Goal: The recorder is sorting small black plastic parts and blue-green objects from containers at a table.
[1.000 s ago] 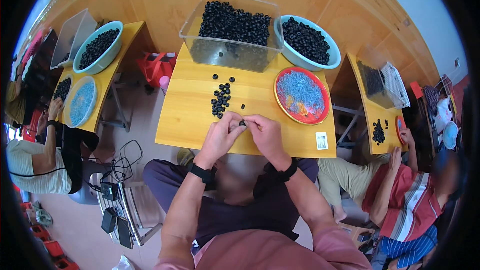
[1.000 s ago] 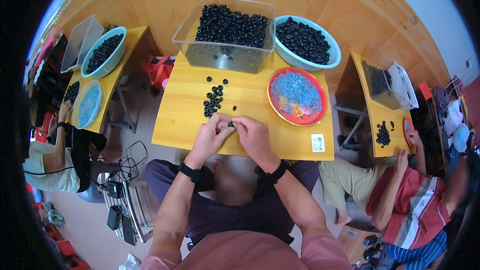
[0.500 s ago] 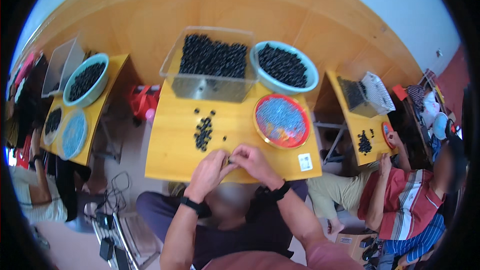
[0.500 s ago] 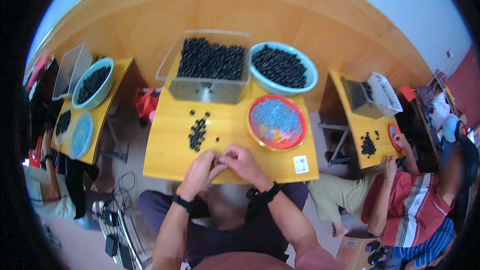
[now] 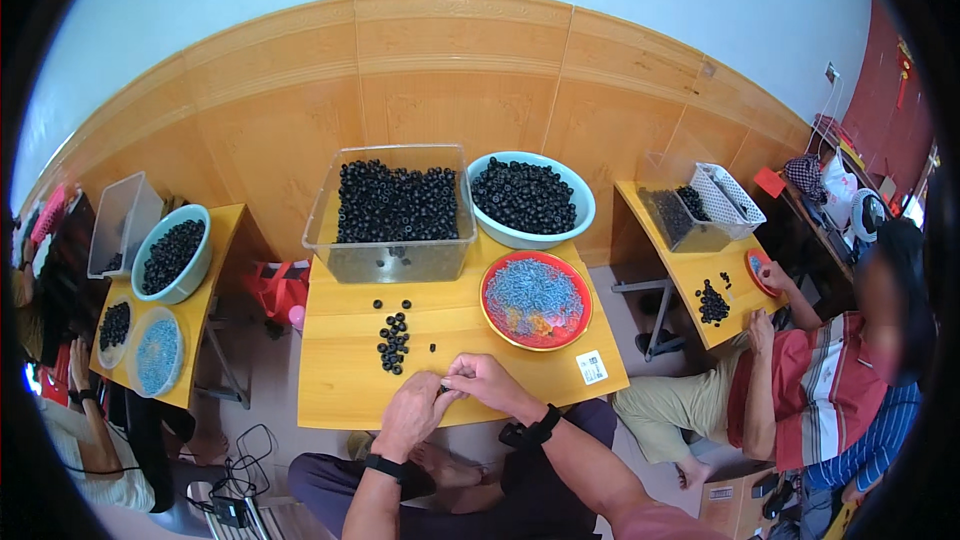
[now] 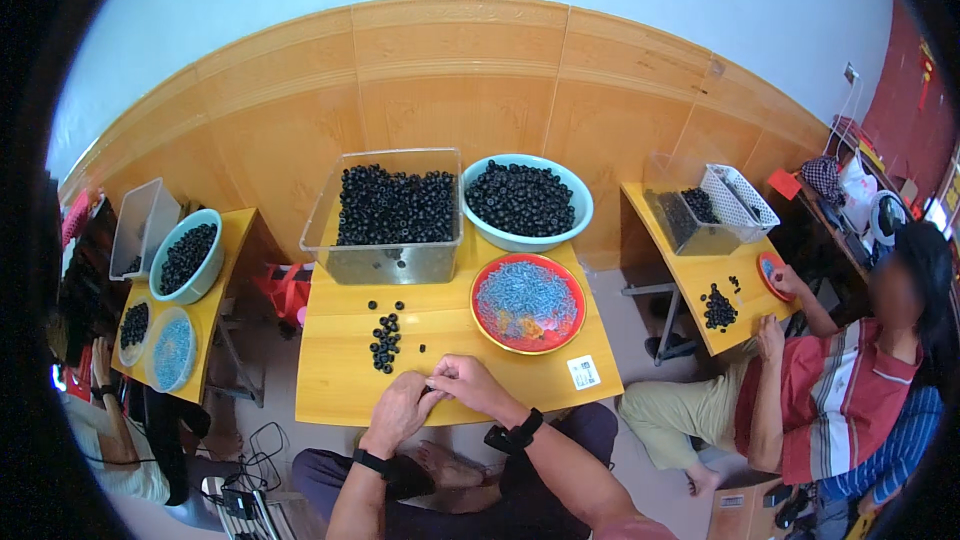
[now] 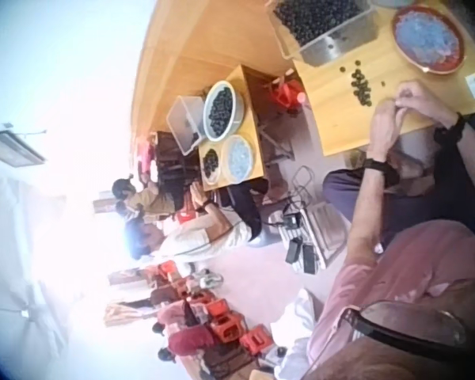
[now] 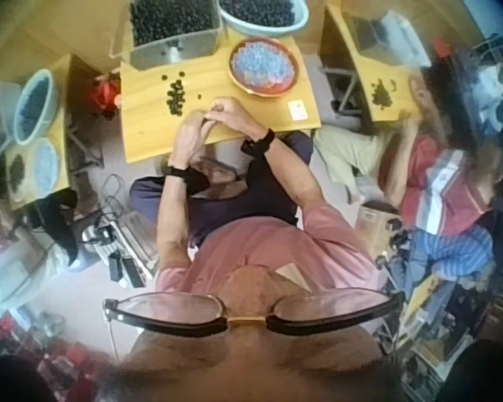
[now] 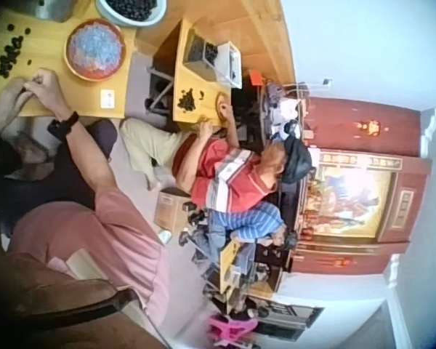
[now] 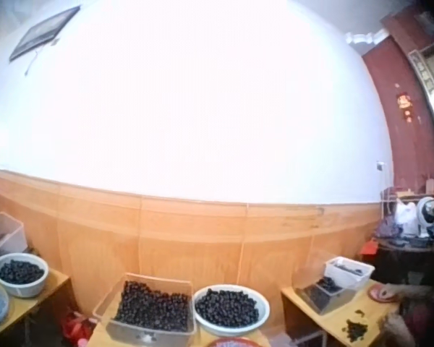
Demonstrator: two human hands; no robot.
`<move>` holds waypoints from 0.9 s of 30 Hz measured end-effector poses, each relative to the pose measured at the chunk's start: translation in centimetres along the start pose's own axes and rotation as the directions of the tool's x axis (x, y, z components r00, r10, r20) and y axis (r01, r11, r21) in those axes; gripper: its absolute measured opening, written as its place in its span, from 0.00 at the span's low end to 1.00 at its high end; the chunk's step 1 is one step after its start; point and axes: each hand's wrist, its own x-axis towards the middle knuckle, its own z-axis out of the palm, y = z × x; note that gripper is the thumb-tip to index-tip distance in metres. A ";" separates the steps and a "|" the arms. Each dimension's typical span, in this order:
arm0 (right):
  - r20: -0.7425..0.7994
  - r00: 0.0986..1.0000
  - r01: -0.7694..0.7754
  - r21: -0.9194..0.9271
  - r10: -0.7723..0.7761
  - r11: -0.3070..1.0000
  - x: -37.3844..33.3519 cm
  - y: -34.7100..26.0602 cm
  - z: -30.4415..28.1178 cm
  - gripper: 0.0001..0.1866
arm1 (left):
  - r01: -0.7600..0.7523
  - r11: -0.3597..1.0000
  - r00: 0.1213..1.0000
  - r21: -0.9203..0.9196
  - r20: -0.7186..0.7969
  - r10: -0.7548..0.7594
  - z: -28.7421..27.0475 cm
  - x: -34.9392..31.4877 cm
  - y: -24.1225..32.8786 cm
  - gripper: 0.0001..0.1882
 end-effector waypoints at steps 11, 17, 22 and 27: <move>-0.042 0.991 0.126 -0.096 -0.130 0.987 0.1 0.9 -0.4 0.08 | 0.093 0.994 0.996 -0.063 0.023 -0.092 1.2 0.3 -1.0 0.12; -0.161 0.976 0.138 -0.077 -0.149 0.987 0.4 0.6 0.8 0.16 | 0.120 0.982 0.986 -0.148 -0.099 -0.136 0.8 0.9 -1.9 0.16; -0.251 0.958 0.105 -0.148 -0.141 0.983 0.6 0.7 0.5 0.21 | 0.267 0.923 0.950 -0.275 -0.085 -0.300 0.0 1.7 -2.1 0.18; -0.305 0.944 0.098 -0.115 -0.129 0.989 0.4 0.6 1.2 0.21 | 0.225 0.948 0.959 -0.226 -0.119 -0.257 0.1 1.5 -2.3 0.19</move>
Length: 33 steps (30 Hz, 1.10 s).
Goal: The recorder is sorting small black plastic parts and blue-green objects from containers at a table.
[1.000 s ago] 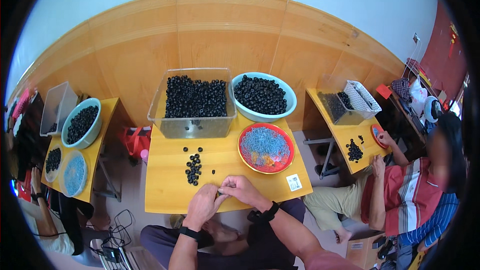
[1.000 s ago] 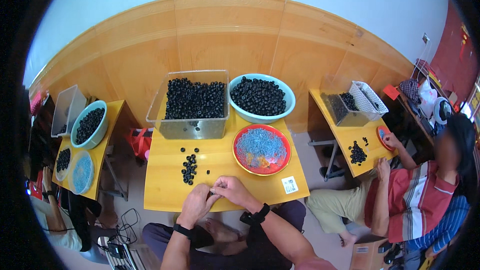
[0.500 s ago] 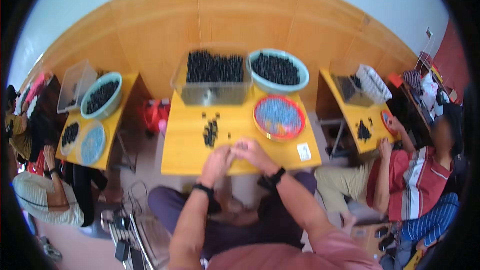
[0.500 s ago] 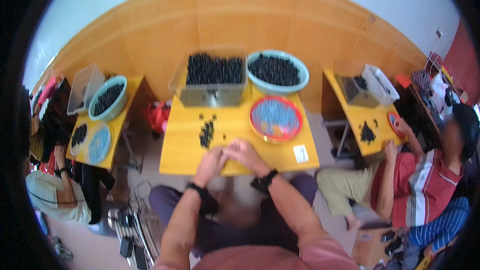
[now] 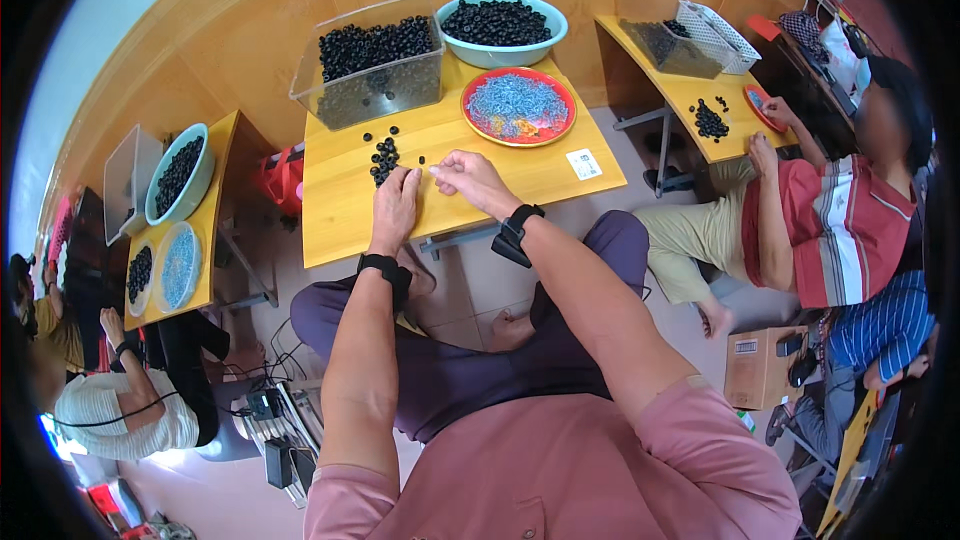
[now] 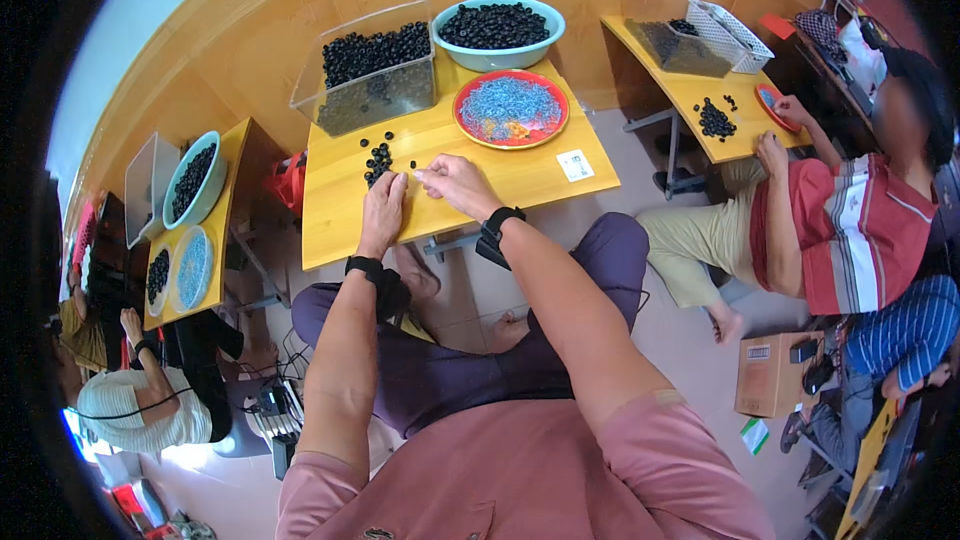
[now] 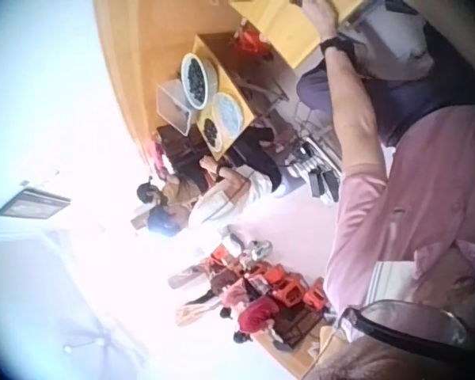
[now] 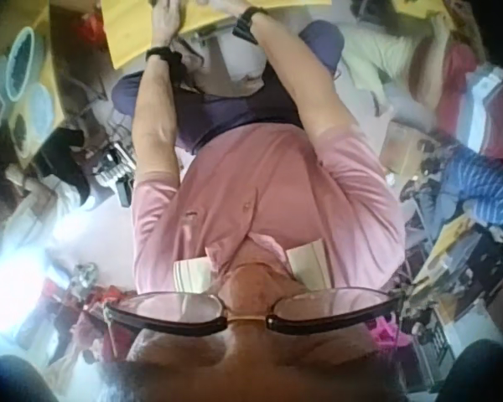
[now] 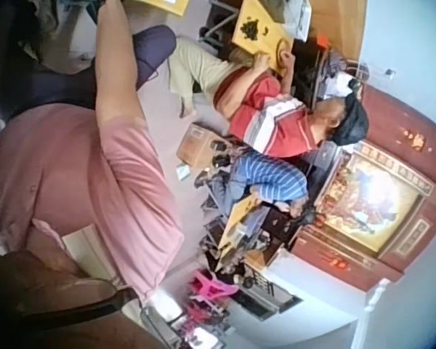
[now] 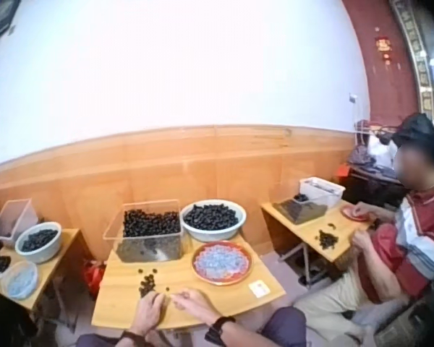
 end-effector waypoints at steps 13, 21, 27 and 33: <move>-0.053 0.998 -0.021 -0.052 0.018 0.998 0.1 0.1 0.2 0.20 | -0.121 0.992 0.992 0.047 0.036 0.119 1.0 -0.4 -0.4 0.17; -0.075 0.995 -0.064 -0.049 0.061 0.997 0.0 -0.5 0.7 0.22 | -0.220 0.972 0.975 0.078 0.038 0.218 1.2 -0.6 -0.2 0.15; -0.101 0.991 -0.099 -0.073 0.091 0.992 -0.1 -0.8 1.1 0.22 | -0.176 0.979 0.984 0.108 0.057 0.170 1.2 -0.7 0.4 0.15; -0.059 0.996 0.055 -0.190 -0.067 0.980 0.0 0.5 0.5 0.14 | -0.195 0.978 0.979 0.079 0.073 0.190 1.2 -0.8 0.5 0.13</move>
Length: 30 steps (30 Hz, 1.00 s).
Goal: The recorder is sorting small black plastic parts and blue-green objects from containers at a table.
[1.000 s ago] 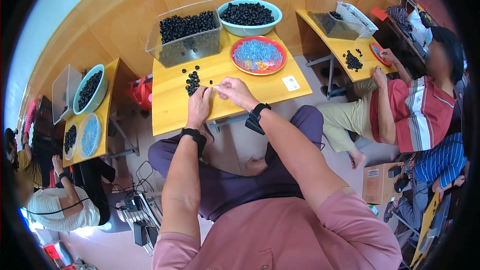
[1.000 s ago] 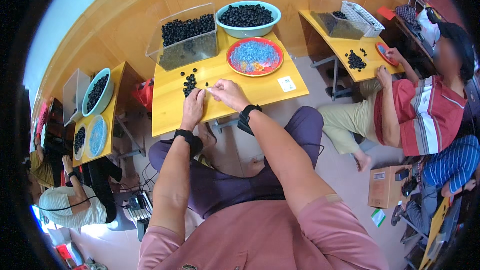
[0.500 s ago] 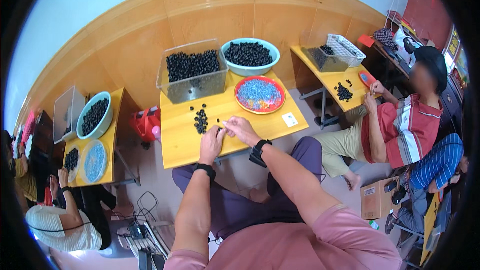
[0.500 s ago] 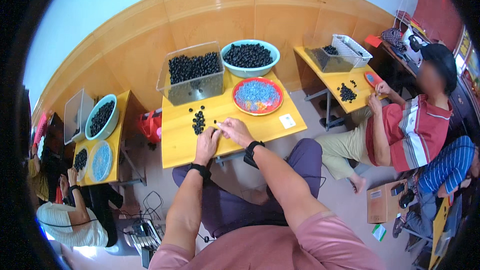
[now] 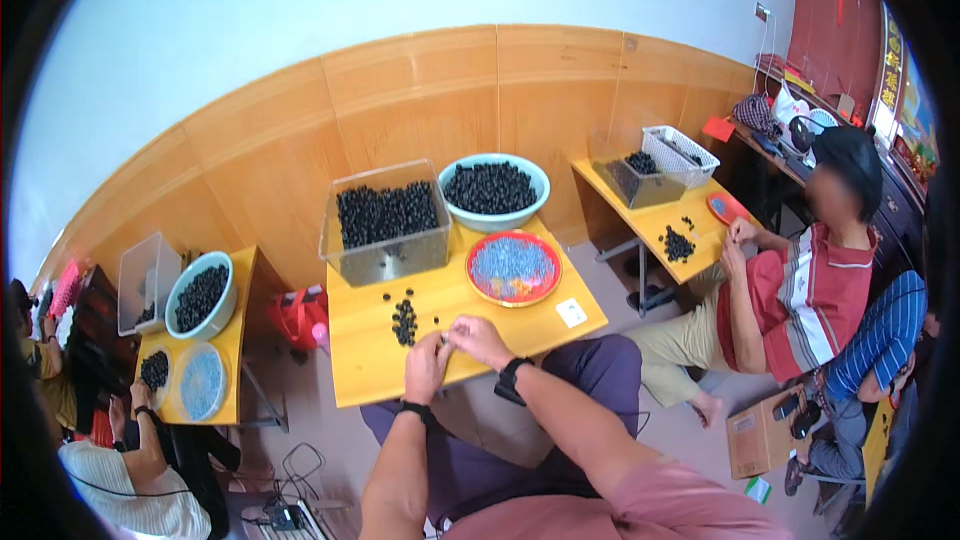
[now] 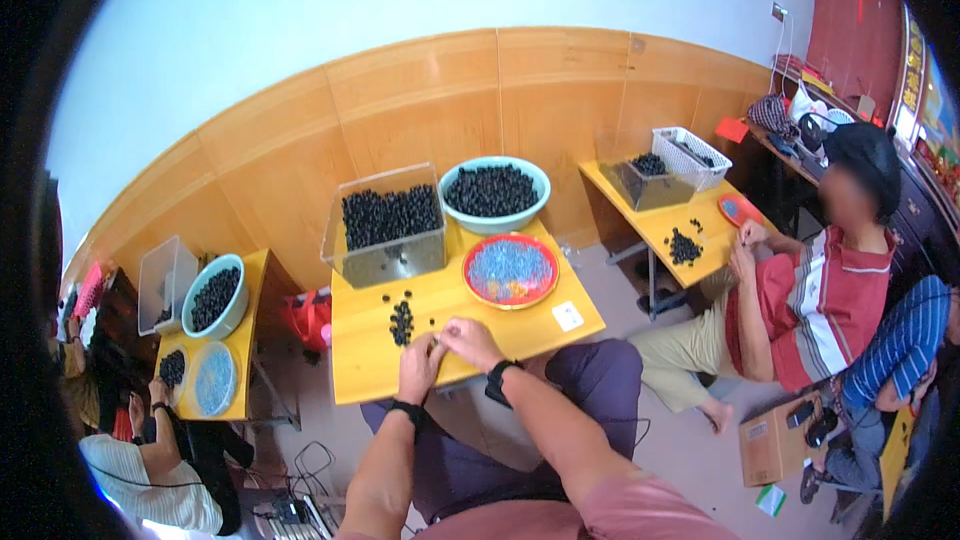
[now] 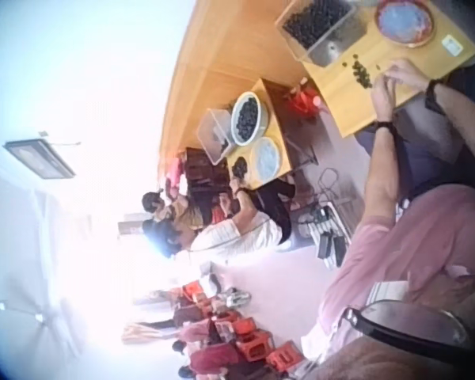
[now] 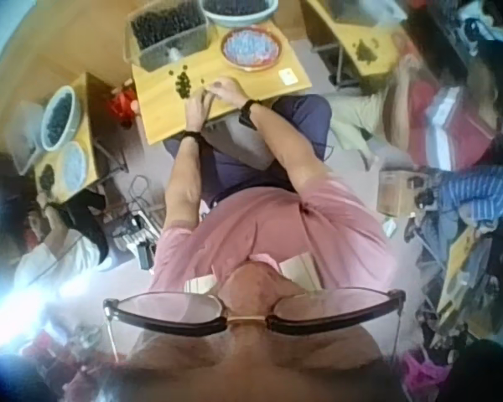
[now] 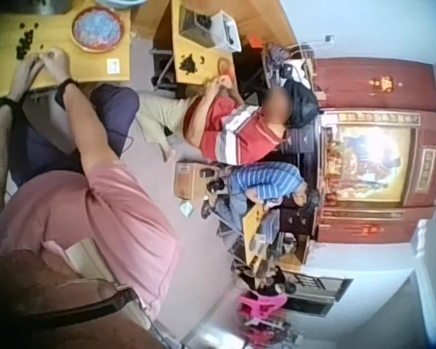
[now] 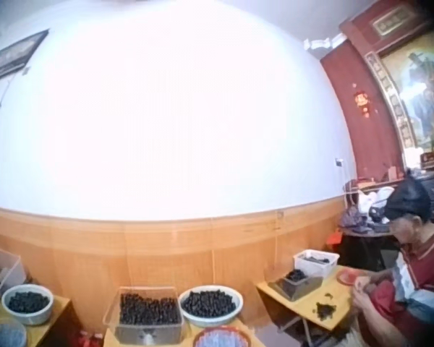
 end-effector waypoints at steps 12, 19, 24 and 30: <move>-0.011 0.998 0.060 0.050 -0.059 0.997 -1.0 -1.0 1.0 0.11 | 0.027 0.995 0.999 0.098 0.023 -0.029 -0.4 -0.5 1.1 0.15; 0.000 0.998 0.067 0.066 -0.068 0.996 -1.2 -0.9 1.6 0.10 | 0.027 0.977 0.999 0.213 0.016 -0.031 -0.9 -0.6 1.6 0.13; 0.045 0.994 0.082 0.298 -0.100 0.951 -1.2 1.6 1.6 0.08 | 0.005 0.986 0.999 0.164 0.052 -0.014 -1.0 -0.3 2.3 0.14; 0.153 0.975 -0.187 0.160 0.163 0.969 -2.1 -1.1 -7.2 0.08 | 0.000 0.996 0.999 0.093 0.036 -0.004 -1.4 0.1 2.8 0.13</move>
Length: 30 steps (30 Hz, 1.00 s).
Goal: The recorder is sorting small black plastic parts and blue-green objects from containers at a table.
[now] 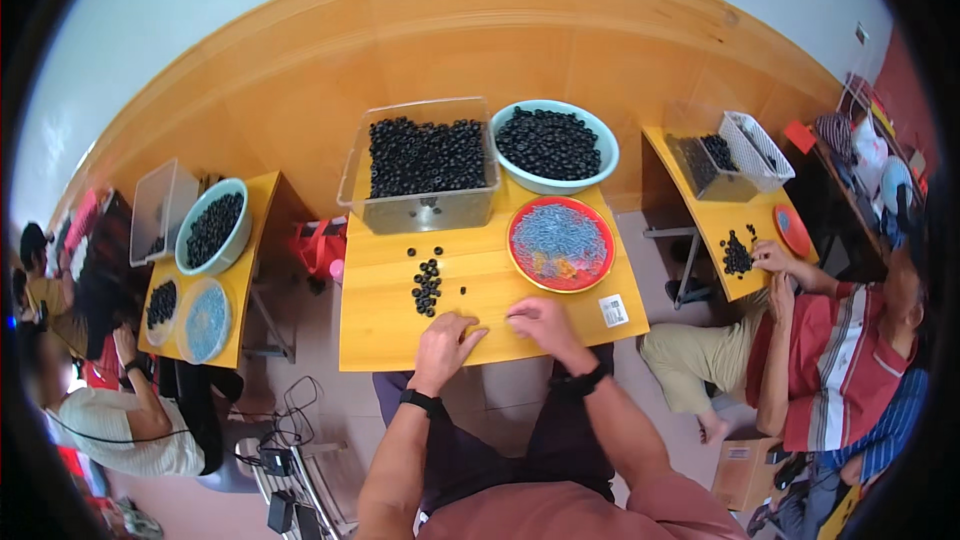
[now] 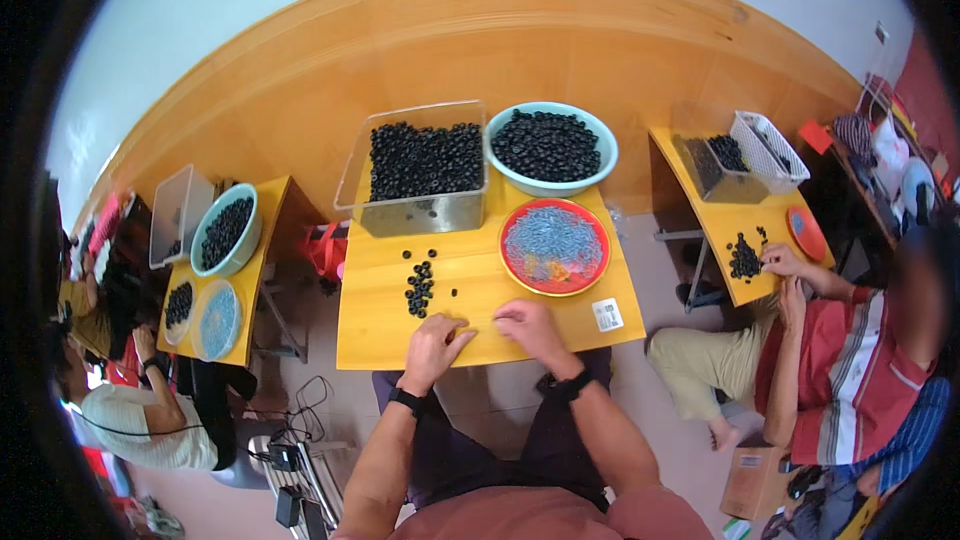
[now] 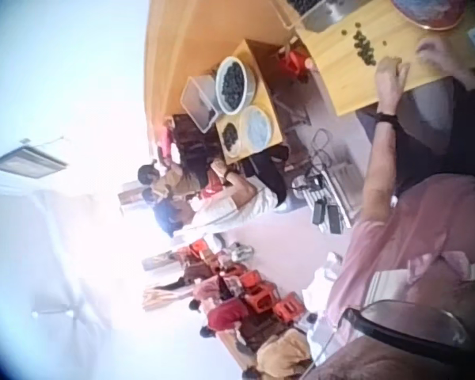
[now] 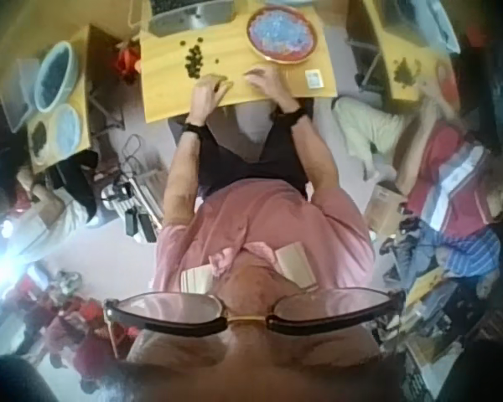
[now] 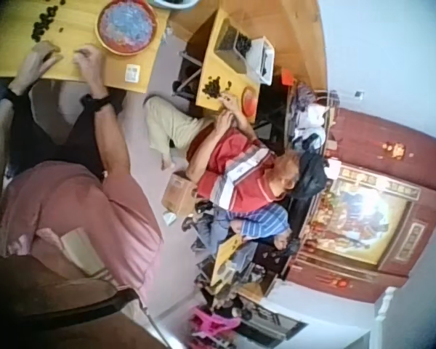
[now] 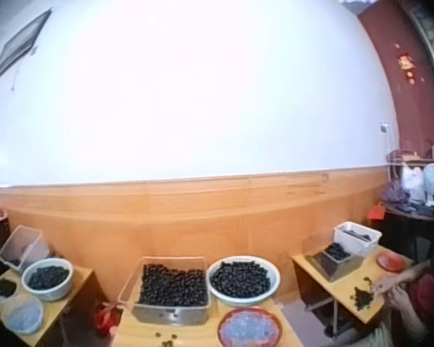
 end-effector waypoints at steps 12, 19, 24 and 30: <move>-0.409 0.696 0.223 -0.659 -0.590 0.719 14.3 -15.8 -15.2 0.13 | -0.041 0.994 0.996 -0.100 -0.078 0.033 0.1 -0.3 -0.4 0.06; 0.190 0.907 0.397 -0.686 -0.377 0.609 13.0 -11.5 2.6 0.09 | -0.023 0.997 0.997 -0.076 -0.071 0.018 -0.4 -0.6 -0.9 0.05; 0.163 0.910 0.354 -0.784 -0.382 0.510 17.1 -5.5 8.1 0.09 | -0.013 0.997 0.997 -0.071 -0.073 0.008 -0.5 -0.4 -0.7 0.05; 0.255 0.947 0.315 -0.865 -0.197 0.392 17.7 -4.7 8.0 0.09 | -0.011 0.996 0.997 -0.094 -0.081 0.003 0.2 -0.4 -0.7 0.06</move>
